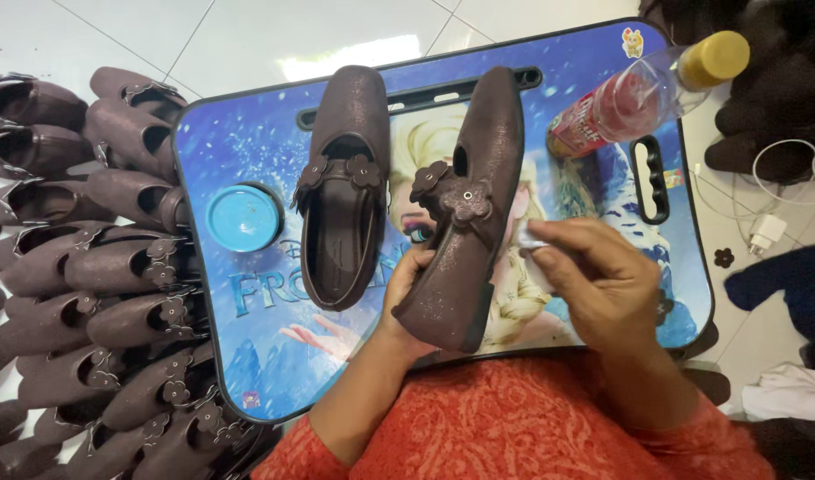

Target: The person wipes a pair of brown shoes with a white cloth, repeatedly applying liquid from a bottle to the cloth and cleaning the exterior and interior surfaces. The shoes are handled one at a time, turned over, and wiped on multiple sides before being placed back on the tray.

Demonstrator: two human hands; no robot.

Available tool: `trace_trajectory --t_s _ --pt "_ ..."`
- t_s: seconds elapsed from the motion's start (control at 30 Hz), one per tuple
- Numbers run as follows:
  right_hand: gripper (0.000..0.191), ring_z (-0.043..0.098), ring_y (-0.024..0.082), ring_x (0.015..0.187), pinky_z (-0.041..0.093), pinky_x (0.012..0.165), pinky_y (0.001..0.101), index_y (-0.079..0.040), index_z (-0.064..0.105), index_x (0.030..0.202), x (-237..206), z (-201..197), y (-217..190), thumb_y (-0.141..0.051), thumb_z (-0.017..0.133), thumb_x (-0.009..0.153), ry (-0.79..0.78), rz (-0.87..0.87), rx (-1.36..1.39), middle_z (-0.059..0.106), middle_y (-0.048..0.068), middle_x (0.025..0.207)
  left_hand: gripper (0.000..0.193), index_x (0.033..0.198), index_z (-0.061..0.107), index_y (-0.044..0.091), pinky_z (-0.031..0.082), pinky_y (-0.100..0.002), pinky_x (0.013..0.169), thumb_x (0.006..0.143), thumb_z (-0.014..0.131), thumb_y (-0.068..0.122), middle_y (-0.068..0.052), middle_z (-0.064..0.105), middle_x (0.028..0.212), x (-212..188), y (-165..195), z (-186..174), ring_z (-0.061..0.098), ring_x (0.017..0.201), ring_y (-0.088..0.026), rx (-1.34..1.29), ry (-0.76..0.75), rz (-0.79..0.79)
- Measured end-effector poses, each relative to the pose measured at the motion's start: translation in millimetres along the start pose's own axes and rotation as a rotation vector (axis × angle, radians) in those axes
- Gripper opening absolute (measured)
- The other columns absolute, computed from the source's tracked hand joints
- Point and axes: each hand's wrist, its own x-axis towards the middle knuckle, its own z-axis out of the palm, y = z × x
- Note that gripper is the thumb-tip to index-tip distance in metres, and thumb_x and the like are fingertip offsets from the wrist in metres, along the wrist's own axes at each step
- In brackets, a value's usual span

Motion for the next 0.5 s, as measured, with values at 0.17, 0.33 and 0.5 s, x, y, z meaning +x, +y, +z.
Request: trace_trajectory --t_s 0.17,0.33,0.5 --pt "0.017 0.068 0.012 0.089 0.053 0.074 0.0243 0.0 0.075 0.11 0 11 5 0.002 0.071 0.094 -0.121 0.001 0.023 0.073 0.009 0.106 0.048 0.116 0.071 0.001 0.058 -0.039 0.088 0.093 0.046 0.035 -0.015 0.077 0.103 3 2 -10 0.074 0.091 -0.027 -0.009 0.055 -0.045" --pt "0.017 0.071 0.02 0.089 0.056 0.076 0.0284 0.0 0.073 0.106 -10 24 -5 0.001 0.075 0.089 -0.122 -0.249 -0.243 0.072 0.011 0.101 0.045 0.12 0.071 0.001 0.057 -0.039 0.09 0.098 0.049 0.034 -0.014 0.076 0.106 6 1 -11 0.073 0.094 -0.025 0.033 0.047 0.085" --pt "0.02 0.069 0.022 0.082 0.054 0.07 0.0314 0.0 0.07 0.105 -22 12 -16 0.003 0.075 0.086 -0.275 -0.425 -0.281 0.069 0.011 0.093 0.048 0.119 0.069 0.002 0.057 -0.039 0.092 0.095 0.049 0.038 -0.013 0.076 0.106 5 3 11 0.073 0.095 -0.025 0.046 0.106 0.138"
